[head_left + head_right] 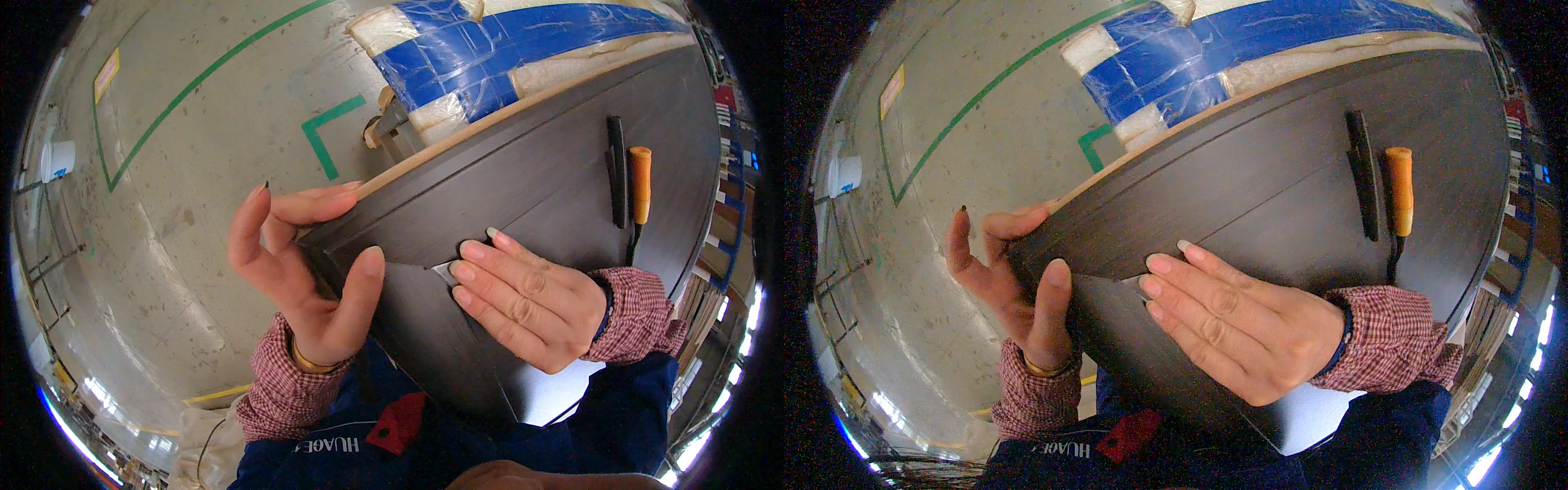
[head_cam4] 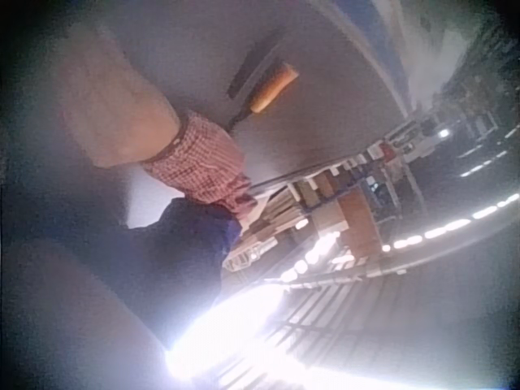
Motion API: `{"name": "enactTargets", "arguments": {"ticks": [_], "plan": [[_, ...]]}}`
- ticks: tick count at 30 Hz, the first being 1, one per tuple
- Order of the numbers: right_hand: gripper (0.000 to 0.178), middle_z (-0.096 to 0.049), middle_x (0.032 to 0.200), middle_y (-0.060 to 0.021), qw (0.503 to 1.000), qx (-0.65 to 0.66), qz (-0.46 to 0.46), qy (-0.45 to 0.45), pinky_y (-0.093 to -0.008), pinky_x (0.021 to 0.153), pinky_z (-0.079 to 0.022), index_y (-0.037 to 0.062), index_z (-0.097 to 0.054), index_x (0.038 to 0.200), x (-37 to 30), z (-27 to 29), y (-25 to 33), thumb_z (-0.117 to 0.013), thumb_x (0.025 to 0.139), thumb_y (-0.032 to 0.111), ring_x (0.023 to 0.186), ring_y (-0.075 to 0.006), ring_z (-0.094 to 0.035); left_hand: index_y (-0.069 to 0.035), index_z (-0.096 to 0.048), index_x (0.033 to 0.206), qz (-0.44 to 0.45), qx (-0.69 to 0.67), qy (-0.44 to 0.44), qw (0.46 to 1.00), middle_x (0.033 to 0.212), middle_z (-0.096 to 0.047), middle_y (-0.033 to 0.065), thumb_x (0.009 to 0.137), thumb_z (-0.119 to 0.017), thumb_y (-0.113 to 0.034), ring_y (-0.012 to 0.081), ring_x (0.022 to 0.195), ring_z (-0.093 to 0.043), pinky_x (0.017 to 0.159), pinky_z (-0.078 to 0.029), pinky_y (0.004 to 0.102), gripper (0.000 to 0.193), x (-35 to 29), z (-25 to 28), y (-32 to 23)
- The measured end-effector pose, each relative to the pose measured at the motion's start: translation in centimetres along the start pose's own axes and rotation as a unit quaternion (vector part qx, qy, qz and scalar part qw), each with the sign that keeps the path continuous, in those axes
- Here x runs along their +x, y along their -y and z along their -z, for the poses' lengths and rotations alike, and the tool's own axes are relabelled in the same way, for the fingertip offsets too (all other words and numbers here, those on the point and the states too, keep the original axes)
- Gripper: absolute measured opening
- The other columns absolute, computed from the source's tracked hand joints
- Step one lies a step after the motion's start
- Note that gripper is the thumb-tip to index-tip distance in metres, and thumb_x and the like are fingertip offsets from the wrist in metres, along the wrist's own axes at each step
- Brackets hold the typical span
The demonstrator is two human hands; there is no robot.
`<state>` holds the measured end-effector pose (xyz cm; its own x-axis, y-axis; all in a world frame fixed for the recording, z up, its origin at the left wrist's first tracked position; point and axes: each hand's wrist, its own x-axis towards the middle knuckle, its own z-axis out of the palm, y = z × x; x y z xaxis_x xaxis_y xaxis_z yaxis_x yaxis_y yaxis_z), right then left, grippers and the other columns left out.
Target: The person wipes a dark laminate panel with a white cloth, then uses a utility knife to trim excess laminate along the panel's edges. They work along multiple sides, peeling away thin strips of overhang and occasionally adjusting their grip on the panel.
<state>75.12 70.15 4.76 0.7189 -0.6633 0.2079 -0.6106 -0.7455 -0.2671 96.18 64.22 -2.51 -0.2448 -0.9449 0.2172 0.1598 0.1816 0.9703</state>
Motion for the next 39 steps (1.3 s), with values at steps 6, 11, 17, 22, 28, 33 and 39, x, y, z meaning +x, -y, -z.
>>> {"name": "enactTargets", "arguments": {"ticks": [6,11,17,22,28,33,39], "plan": [[0.021,-0.064,0.102,-0.0272,1.000,-0.006,0.007,-0.020,-0.0453,0.084,-0.054,-0.0105,-0.064,0.100,0.0,-0.4,0.0,-0.054,0.087,0.002,0.102,-0.0364,-0.063,-0.004,-0.008,0.139,-0.012,-0.003,0.006,1.000,0.110,-0.049,0.0194,0.076,-0.060,0.004,0.0284,0.103,-0.050,0.095,-0.039,0.0425,0.082,0.0,0.2,0.1],[0.020,-0.064,0.101,-0.0270,1.000,0.004,0.000,-0.015,-0.0472,0.085,-0.053,-0.0106,-0.065,0.098,0.0,-0.3,0.0,-0.056,0.085,0.002,0.102,-0.0363,-0.063,-0.004,-0.009,0.138,-0.011,-0.004,0.004,1.000,0.110,-0.049,0.0192,0.076,-0.060,0.004,0.0285,0.103,-0.050,0.095,-0.039,0.0422,0.081,0.0,0.2,0.2],[0.019,-0.064,0.102,-0.0272,1.000,0.002,0.001,-0.010,-0.0480,0.086,-0.053,-0.0106,-0.064,0.098,-0.1,-0.2,0.0,-0.056,0.085,0.001,0.102,-0.0371,-0.063,-0.004,-0.009,0.138,-0.010,0.002,0.008,1.000,0.110,-0.049,0.0193,0.076,-0.060,0.004,0.0286,0.103,-0.051,0.094,-0.040,0.0423,0.081,0.0,0.2,0.1],[0.019,-0.064,0.103,-0.0274,1.000,0.001,-0.002,-0.004,-0.0481,0.086,-0.053,-0.0106,-0.064,0.098,-0.1,-0.2,-0.1,-0.056,0.086,0.001,0.103,-0.0373,-0.062,-0.004,-0.009,0.138,-0.010,-0.001,0.002,1.000,0.110,-0.049,0.0197,0.075,-0.060,0.004,0.0288,0.103,-0.051,0.094,-0.040,0.0423,0.081,0.0,0.2,0.2],[0.019,-0.064,0.102,-0.0274,1.000,-0.001,-0.001,0.002,-0.0476,0.086,-0.053,-0.0107,-0.063,0.099,0.0,-0.1,-0.1,-0.056,0.086,0.001,0.102,-0.0374,-0.062,-0.004,-0.009,0.138,-0.013,-0.006,-0.003,1.000,0.110,-0.050,0.0198,0.075,-0.060,0.004,0.0290,0.103,-0.051,0.095,-0.040,0.0427,0.081,0.0,0.1,0.2],[0.018,-0.062,0.108,-0.0278,1.000,0.022,-0.006,-0.005,-0.0476,0.089,-0.051,-0.0095,-0.064,0.098,-0.5,-0.2,-0.3,-0.055,0.087,0.002,0.106,-0.0367,-0.060,-0.003,-0.010,0.138,-0.010,-0.006,-0.007,1.000,0.110,-0.050,0.0197,0.075,-0.060,0.003,0.0288,0.103,-0.051,0.095,-0.039,0.0429,0.081,0.0,0.2,0.2],[0.028,-0.057,0.122,-0.0207,0.962,0.241,-0.120,-0.033,-0.0500,0.100,-0.043,-0.0027,-0.059,0.111,-1.2,0.4,-1.6,-0.050,0.088,0.011,0.115,-0.0343,-0.054,-0.003,-0.013,0.137,0.006,-0.021,-0.019,1.000,0.108,-0.051,0.0186,0.074,-0.061,0.003,0.0279,0.103,-0.051,0.095,-0.040,0.0427,0.079,0.0,0.1,0.0]]}}
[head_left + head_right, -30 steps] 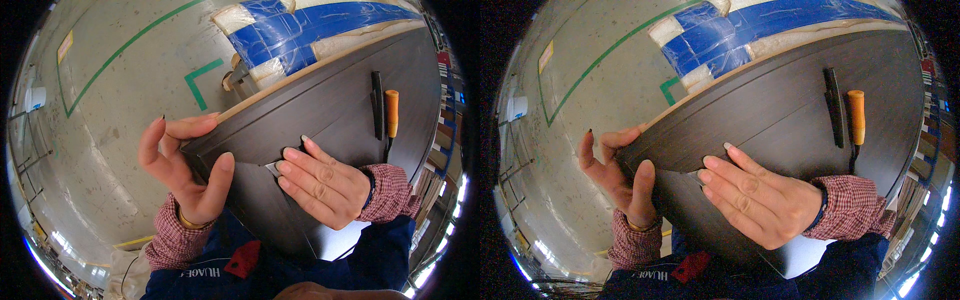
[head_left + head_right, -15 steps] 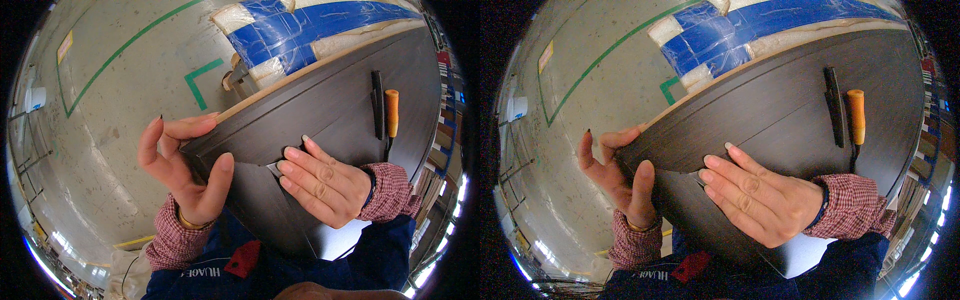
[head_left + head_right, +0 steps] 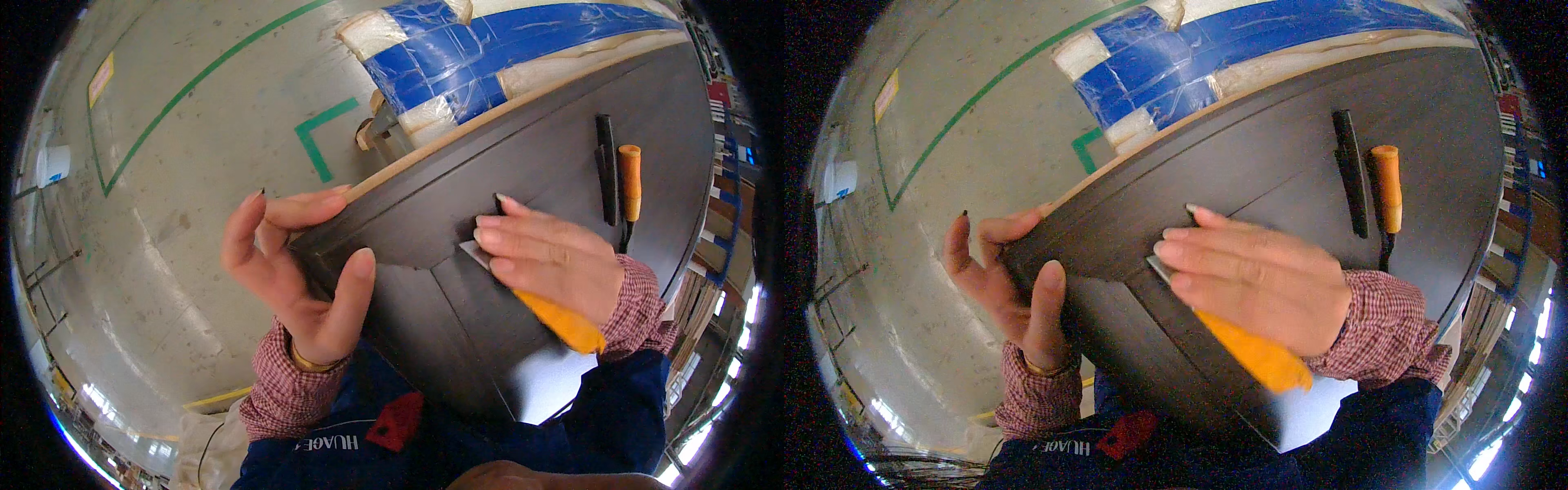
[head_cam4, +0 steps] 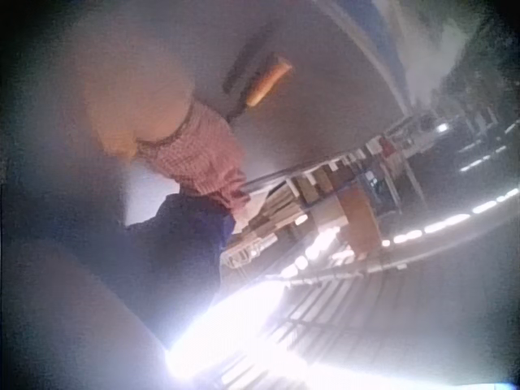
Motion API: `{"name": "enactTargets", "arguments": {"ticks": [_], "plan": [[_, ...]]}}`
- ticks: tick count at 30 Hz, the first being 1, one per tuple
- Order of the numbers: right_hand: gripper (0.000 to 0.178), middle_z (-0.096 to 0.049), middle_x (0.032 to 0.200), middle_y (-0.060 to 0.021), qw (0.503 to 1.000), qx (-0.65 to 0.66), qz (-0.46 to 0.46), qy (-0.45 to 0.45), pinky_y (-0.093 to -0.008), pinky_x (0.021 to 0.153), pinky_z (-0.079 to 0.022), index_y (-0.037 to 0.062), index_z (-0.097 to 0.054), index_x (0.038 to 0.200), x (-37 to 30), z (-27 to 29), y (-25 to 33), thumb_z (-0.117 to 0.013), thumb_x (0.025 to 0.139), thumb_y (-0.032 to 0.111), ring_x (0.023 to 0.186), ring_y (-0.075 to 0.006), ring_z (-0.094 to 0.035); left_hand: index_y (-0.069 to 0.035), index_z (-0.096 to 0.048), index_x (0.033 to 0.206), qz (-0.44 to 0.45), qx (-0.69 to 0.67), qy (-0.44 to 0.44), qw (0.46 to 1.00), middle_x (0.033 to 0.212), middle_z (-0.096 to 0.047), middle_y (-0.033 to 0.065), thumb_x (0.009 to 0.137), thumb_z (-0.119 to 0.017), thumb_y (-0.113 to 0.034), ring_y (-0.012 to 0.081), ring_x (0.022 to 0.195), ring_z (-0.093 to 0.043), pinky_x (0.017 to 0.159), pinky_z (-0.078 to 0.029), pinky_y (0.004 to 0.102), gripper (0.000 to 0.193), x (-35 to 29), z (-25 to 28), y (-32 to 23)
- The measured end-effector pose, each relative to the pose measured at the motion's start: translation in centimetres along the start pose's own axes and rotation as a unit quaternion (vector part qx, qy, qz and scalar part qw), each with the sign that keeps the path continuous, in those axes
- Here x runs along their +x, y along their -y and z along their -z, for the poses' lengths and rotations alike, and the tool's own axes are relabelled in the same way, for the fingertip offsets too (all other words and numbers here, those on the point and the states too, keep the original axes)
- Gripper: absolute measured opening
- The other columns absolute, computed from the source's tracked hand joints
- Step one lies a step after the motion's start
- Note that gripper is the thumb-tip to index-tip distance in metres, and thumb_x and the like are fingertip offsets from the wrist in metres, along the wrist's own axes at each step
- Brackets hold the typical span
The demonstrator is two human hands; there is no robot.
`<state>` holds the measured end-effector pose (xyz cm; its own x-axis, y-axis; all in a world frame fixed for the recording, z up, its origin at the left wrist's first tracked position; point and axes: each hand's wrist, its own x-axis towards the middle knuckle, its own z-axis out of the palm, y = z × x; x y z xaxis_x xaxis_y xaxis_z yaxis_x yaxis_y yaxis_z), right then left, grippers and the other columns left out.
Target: The person wipes a dark laminate panel with a white cloth, then uses a utility knife to trim excess laminate along the panel's edges. They work along multiple sides, peeling away thin strips of overhang and occasionally adjusting their grip on the panel.
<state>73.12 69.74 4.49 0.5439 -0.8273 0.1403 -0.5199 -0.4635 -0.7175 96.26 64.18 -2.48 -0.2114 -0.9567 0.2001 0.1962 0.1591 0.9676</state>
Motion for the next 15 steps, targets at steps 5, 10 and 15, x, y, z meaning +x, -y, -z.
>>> {"name": "enactTargets", "arguments": {"ticks": [5,10,15], "plan": [[0.027,-0.061,0.118,-0.0156,1.000,-0.007,-0.001,0.005,-0.0454,0.100,-0.044,0.0006,-0.062,0.110,0.3,0.4,-0.5,-0.053,0.087,0.011,0.112,-0.0298,-0.057,-0.003,-0.015,0.136,-0.005,0.006,0.005,1.000,0.108,-0.051,0.0179,0.074,-0.061,0.004,0.0265,0.102,-0.051,0.095,-0.040,0.0420,0.077,0.0,-0.5,0.4],[0.026,-0.063,0.113,-0.0149,0.999,-0.023,0.016,-0.025,-0.0441,0.097,-0.046,-0.0008,-0.065,0.106,0.8,-0.6,0.1,-0.056,0.085,0.011,0.107,-0.0287,-0.059,-0.003,-0.015,0.136,-0.020,-0.013,0.001,1.000,0.108,-0.051,0.0179,0.074,-0.061,0.004,0.0261,0.102,-0.051,0.096,-0.040,0.0422,0.077,-0.1,-0.6,0.8],[0.026,-0.063,0.111,-0.0158,0.998,-0.036,0.027,-0.037,-0.0435,0.095,-0.048,-0.0018,-0.066,0.104,1.2,-0.7,0.2,-0.058,0.082,0.010,0.106,-0.0283,-0.059,-0.003,-0.015,0.136,-0.023,-0.007,0.002,1.000,0.108,-0.051,0.0181,0.073,-0.060,0.005,0.0264,0.102,-0.052,0.096,-0.040,0.0426,0.078,-0.1,-0.5,0.8]]}}
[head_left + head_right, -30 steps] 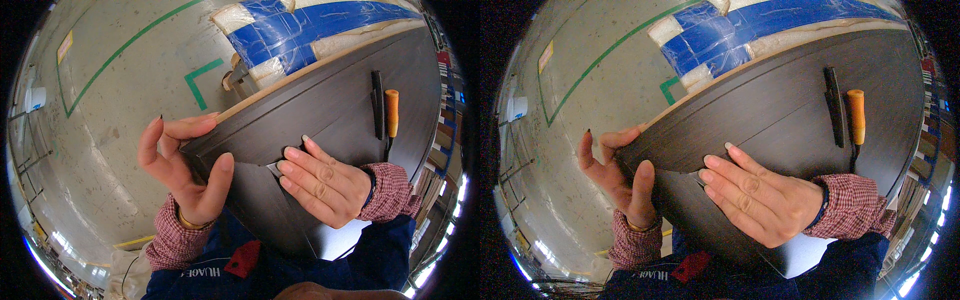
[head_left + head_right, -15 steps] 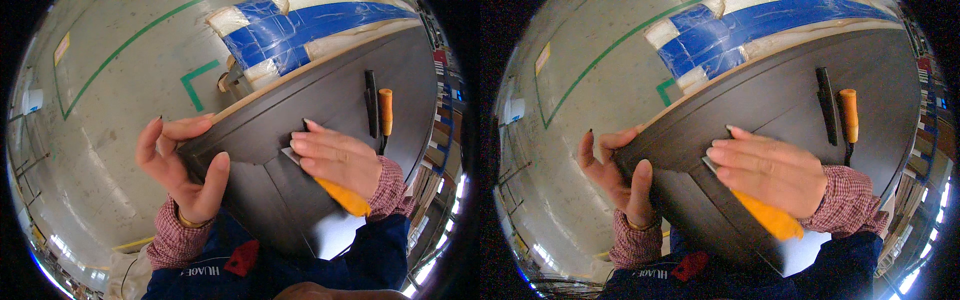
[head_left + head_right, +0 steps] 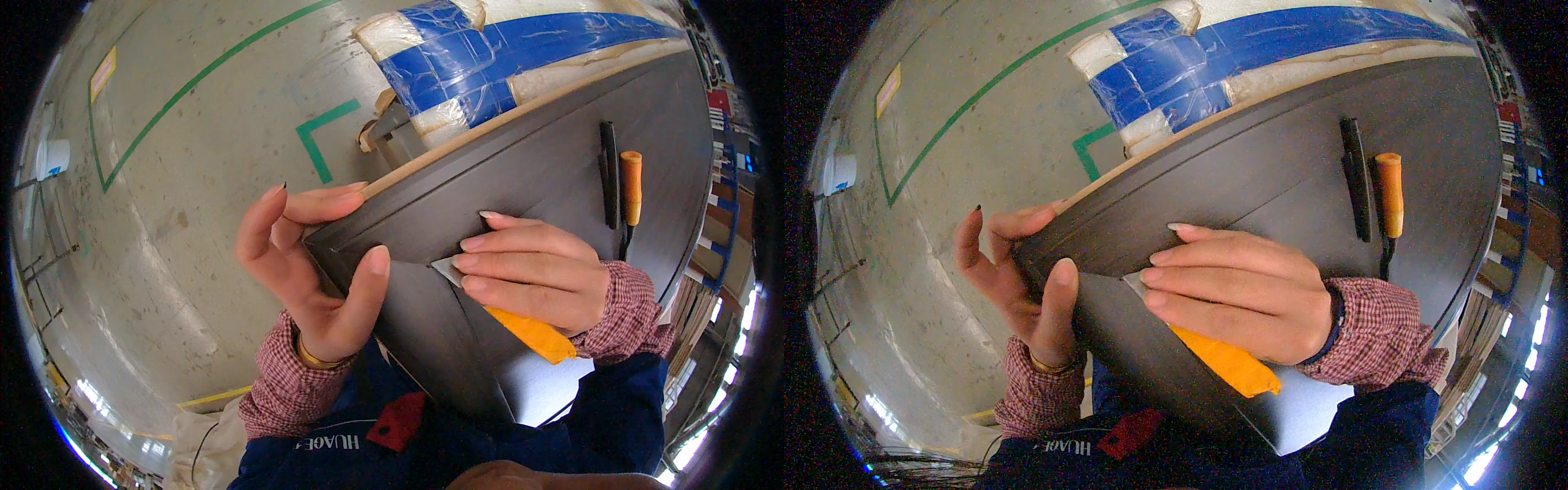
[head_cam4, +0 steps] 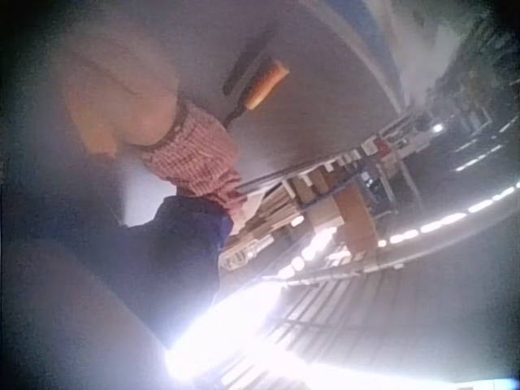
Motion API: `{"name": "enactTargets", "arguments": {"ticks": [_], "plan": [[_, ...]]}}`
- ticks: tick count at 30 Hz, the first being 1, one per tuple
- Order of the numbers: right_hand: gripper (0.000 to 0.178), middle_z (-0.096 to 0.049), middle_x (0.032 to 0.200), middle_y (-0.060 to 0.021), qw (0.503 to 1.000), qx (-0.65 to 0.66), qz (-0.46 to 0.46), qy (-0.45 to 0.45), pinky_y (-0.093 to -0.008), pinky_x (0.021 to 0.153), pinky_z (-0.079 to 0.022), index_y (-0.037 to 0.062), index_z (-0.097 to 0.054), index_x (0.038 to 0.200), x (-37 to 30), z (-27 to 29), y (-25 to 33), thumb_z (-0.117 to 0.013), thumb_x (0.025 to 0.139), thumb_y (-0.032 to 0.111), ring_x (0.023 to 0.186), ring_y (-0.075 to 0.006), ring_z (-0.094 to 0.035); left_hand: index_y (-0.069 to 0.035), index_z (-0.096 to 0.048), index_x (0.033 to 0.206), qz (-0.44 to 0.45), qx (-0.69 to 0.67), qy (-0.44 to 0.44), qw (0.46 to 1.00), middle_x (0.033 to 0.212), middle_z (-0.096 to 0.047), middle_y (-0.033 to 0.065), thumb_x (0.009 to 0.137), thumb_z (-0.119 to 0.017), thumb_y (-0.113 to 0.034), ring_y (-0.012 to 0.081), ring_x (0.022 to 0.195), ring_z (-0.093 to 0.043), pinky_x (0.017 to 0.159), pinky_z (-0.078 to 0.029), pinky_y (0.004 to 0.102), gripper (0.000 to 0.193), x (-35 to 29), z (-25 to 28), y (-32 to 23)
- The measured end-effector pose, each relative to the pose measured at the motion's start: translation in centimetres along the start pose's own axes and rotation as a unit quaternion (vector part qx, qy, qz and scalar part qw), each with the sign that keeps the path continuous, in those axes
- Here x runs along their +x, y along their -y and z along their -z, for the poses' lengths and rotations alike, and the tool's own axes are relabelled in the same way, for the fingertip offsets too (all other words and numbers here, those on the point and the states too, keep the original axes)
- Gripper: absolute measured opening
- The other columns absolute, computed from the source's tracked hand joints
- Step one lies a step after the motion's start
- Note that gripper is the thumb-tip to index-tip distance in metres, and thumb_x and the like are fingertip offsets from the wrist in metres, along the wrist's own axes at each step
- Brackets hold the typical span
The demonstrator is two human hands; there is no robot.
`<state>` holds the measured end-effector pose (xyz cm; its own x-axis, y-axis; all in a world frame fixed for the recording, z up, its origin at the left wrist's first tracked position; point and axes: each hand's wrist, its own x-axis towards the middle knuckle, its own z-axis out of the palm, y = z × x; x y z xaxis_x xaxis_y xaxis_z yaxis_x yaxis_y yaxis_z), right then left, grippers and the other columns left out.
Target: The person wipes a dark laminate panel with a white cloth, then uses a utility knife to trim excess laminate along the panel's edges. They work along multiple sides, peeling away thin strips of overhang and occasionally adjusting their grip on the panel.
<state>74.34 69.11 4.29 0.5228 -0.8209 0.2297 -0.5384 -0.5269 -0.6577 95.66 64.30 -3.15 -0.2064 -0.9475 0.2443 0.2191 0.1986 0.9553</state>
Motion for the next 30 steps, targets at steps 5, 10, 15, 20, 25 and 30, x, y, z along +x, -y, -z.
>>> {"name": "enactTargets", "arguments": {"ticks": [5,10,15,20,25,30], "plan": [[0.026,-0.063,0.110,-0.0170,1.000,0.005,0.004,0.013,-0.0440,0.095,-0.048,-0.0033,-0.066,0.103,0.1,-0.1,0.1,-0.058,0.082,0.008,0.106,-0.0291,-0.059,-0.002,-0.012,0.137,-0.005,-0.009,-0.004,1.000,0.108,-0.052,0.0191,0.074,-0.058,0.005,0.0276,0.102,-0.052,0.096,-0.039,0.0426,0.078,0.0,0.0,0.1],[0.025,-0.063,0.110,-0.0174,1.000,-0.006,0.013,0.015,-0.0447,0.096,-0.048,-0.0049,-0.065,0.102,0.0,-0.3,0.0,-0.057,0.082,0.008,0.105,-0.0295,-0.060,-0.002,-0.007,0.139,0.008,-0.017,-0.014,1.000,0.110,-0.052,0.0211,0.076,-0.055,0.004,0.0295,0.103,-0.052,0.096,-0.039,0.0420,0.079,-0.2,0.0,0.0],[0.025,-0.063,0.111,-0.0172,0.999,0.042,0.006,0.014,-0.0453,0.097,-0.046,-0.0046,-0.065,0.104,-0.2,-0.2,-0.3,-0.056,0.083,0.008,0.107,-0.0296,-0.059,-0.003,-0.007,0.139,-0.003,-0.029,-0.010,1.000,0.110,-0.052,0.0224,0.078,-0.053,0.002,0.0309,0.104,-0.052,0.096,-0.038,0.0424,0.076,-0.3,-0.1,0.1],[0.026,-0.062,0.112,-0.0167,0.995,0.101,-0.028,0.005,-0.0446,0.099,-0.045,-0.0037,-0.064,0.106,-0.3,0.1,-0.7,-0.055,0.085,0.009,0.108,-0.0295,-0.058,-0.003,-0.009,0.138,-0.021,-0.019,0.005,1.000,0.109,-0.053,0.0226,0.080,-0.051,0.000,0.0322,0.103,-0.053,0.095,-0.039,0.0435,0.072,-0.3,-0.1,0.5],[0.027,-0.062,0.113,-0.0169,0.998,0.055,-0.008,0.013,-0.0439,0.097,-0.047,-0.0034,-0.064,0.107,0.3,-0.3,-0.5,-0.056,0.084,0.009,0.108,-0.0291,-0.058,-0.004,-0.013,0.136,-0.055,-0.013,0.007,0.998,0.106,-0.054,0.0225,0.080,-0.051,-0.003,0.0325,0.099,-0.055,0.092,-0.041,0.0446,0.068,-0.2,-0.4,1.2],[0.027,-0.062,0.112,-0.0176,0.999,0.031,0.007,0.019,-0.0435,0.095,-0.049,-0.0041,-0.064,0.106,1.0,-0.2,-0.4,-0.057,0.083,0.007,0.108,-0.0297,-0.058,-0.005,-0.017,0.133,-0.075,0.007,0.008,0.997,0.100,-0.056,0.0220,0.077,-0.054,-0.004,0.0334,0.092,-0.056,0.087,-0.044,0.0457,0.068,0.2,-0.2,1.4]]}}
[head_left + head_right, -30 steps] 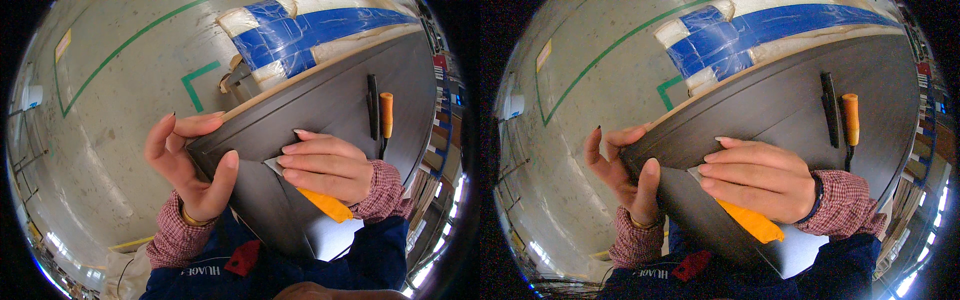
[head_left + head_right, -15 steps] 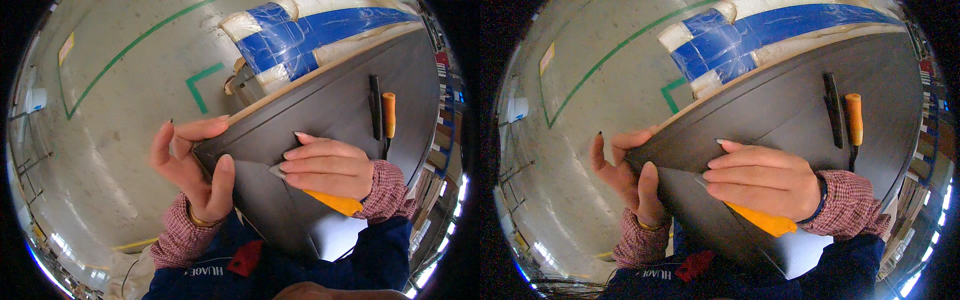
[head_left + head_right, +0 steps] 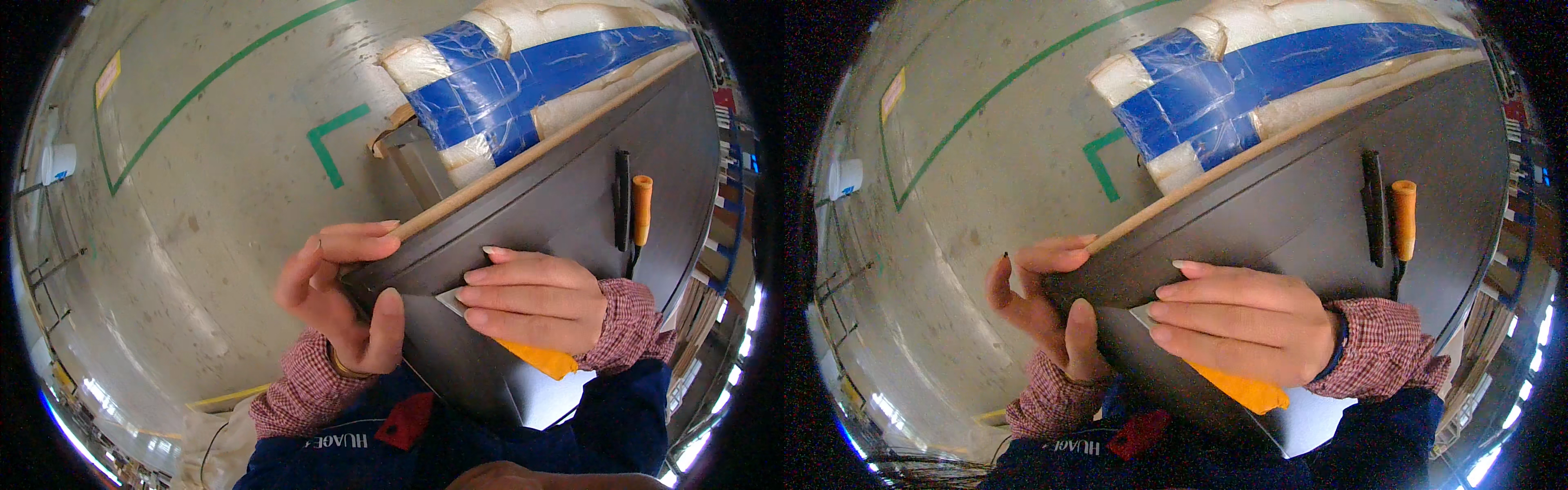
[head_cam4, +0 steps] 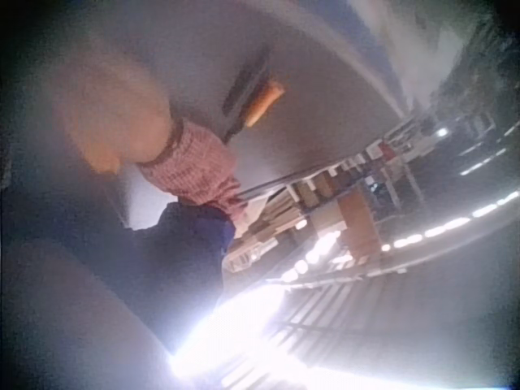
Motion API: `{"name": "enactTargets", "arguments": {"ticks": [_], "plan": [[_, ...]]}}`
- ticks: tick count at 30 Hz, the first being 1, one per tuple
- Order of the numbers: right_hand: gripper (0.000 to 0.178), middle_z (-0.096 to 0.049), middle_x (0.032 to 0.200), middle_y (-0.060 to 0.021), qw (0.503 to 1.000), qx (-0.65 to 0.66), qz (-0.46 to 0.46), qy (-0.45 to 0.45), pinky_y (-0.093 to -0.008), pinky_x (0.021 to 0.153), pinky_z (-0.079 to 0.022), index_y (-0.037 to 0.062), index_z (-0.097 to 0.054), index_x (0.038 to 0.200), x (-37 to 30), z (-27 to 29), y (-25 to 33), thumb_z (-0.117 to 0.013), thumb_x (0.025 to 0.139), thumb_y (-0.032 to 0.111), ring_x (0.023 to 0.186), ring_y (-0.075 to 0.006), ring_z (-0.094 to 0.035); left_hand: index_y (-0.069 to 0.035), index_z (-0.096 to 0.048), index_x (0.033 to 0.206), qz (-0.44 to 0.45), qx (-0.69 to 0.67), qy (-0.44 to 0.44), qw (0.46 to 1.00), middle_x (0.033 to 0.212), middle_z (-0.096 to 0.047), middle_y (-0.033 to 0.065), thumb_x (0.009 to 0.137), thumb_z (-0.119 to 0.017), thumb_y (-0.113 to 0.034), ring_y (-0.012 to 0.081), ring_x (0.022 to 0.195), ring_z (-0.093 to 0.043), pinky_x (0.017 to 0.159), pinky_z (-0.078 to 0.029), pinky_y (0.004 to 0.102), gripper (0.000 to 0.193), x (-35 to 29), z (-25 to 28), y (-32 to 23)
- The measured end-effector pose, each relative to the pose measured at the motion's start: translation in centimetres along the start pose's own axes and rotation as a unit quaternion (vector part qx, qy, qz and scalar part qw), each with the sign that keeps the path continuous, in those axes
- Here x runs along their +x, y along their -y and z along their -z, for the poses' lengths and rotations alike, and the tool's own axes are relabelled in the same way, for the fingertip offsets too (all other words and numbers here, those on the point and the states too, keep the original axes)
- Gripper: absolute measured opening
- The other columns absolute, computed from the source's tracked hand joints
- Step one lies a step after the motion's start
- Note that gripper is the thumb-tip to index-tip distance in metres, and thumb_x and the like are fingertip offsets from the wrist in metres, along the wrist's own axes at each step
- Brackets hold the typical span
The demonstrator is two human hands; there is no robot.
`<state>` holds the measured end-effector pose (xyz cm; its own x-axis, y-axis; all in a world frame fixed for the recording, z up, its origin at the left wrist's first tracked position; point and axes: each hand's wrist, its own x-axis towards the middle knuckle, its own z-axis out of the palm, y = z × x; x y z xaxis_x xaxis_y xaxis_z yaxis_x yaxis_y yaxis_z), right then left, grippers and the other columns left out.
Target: The person wipes a dark laminate panel with a white cloth, then uses a utility knife to trim excess laminate along the panel's edges. They work along multiple sides, peeling away thin strips of overhang and occasionally adjusting their grip on the panel.
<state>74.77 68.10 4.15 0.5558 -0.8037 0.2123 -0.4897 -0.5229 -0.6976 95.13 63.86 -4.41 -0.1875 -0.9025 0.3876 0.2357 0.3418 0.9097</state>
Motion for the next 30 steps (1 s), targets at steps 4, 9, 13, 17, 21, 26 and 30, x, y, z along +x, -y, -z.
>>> {"name": "enactTargets", "arguments": {"ticks": [4,9,13,17,21,26,30], "plan": [[0.026,-0.061,0.111,-0.0184,1.000,0.004,0.007,0.003,-0.0439,0.095,-0.049,-0.0046,-0.064,0.105,0.2,-0.1,0.1,-0.057,0.083,0.007,0.107,-0.0304,-0.058,-0.006,-0.018,0.133,0.004,0.002,-0.001,1.000,0.097,-0.056,0.0213,0.075,-0.055,-0.005,0.0339,0.091,-0.057,0.085,-0.044,0.0457,0.068,0.0,0.2,-0.2],[0.025,-0.061,0.111,-0.0201,0.999,-0.021,0.028,0.004,-0.0438,0.094,-0.050,-0.0056,-0.063,0.103,0.2,-0.4,0.3,-0.056,0.083,0.006,0.108,-0.0314,-0.058,-0.005,-0.019,0.133,0.004,0.002,0.002,1.000,0.097,-0.057,0.0213,0.075,-0.055,-0.005,0.0343,0.091,-0.057,0.085,-0.044,0.0457,0.069,-0.1,0.4,-0.4],[0.026,-0.061,0.111,-0.0220,0.992,-0.105,0.070,0.029,-0.0434,0.093,-0.051,-0.0079,-0.063,0.101,0.1,-0.3,0.5,-0.055,0.082,0.008,0.108,-0.0326,-0.058,-0.006,-0.019,0.133,0.005,0.008,0.007,1.000,0.097,-0.057,0.0217,0.075,-0.056,-0.005,0.0346,0.091,-0.057,0.084,-0.045,0.0457,0.068,-0.1,0.4,-0.4],[0.026,-0.061,0.109,-0.0229,0.980,-0.172,0.093,0.030,-0.0440,0.092,-0.052,-0.0090,-0.064,0.096,0.0,-0.6,0.8,-0.054,0.081,0.009,0.107,-0.0332,-0.059,-0.006,-0.019,0.133,0.003,-0.005,-0.005,1.000,0.097,-0.057,0.0217,0.076,-0.056,-0.006,0.0343,0.090,-0.057,0.084,-0.045,0.0454,0.068,0.0,0.2,-0.3],[0.023,-0.062,0.106,-0.0224,0.981,-0.175,0.080,0.017,-0.0452,0.092,-0.051,-0.0083,-0.065,0.092,0.1,-1.0,1.2,-0.054,0.080,0.008,0.105,-0.0335,-0.060,-0.005,-0.019,0.133,0.001,-0.007,-0.010,1.000,0.096,-0.057,0.0213,0.077,-0.057,-0.007,0.0339,0.089,-0.057,0.084,-0.045,0.0452,0.068,0.0,0.0,-0.2],[0.015,-0.066,0.101,-0.0206,0.979,-0.187,0.073,0.017,-0.0446,0.089,-0.053,-0.0064,-0.067,0.090,0.3,-1.2,1.7,-0.061,0.079,0.002,0.101,-0.0323,-0.063,-0.005,-0.019,0.132,0.007,-0.010,-0.024,1.000,0.096,-0.057,0.0212,0.078,-0.057,-0.008,0.0339,0.089,-0.057,0.083,-0.045,0.0449,0.066,-0.1,0.0,-0.4],[0.014,-0.066,0.099,-0.0205,0.980,-0.188,0.063,0.006,-0.0436,0.088,-0.053,-0.0062,-0.068,0.088,0.3,-1.4,1.8,-0.062,0.078,0.002,0.101,-0.0321,-0.063,-0.005,-0.019,0.132,0.006,-0.010,-0.017,1.000,0.096,-0.057,0.0212,0.078,-0.057,-0.008,0.0340,0.090,-0.057,0.083,-0.045,0.0451,0.066,-0.1,0.1,-0.4]]}}
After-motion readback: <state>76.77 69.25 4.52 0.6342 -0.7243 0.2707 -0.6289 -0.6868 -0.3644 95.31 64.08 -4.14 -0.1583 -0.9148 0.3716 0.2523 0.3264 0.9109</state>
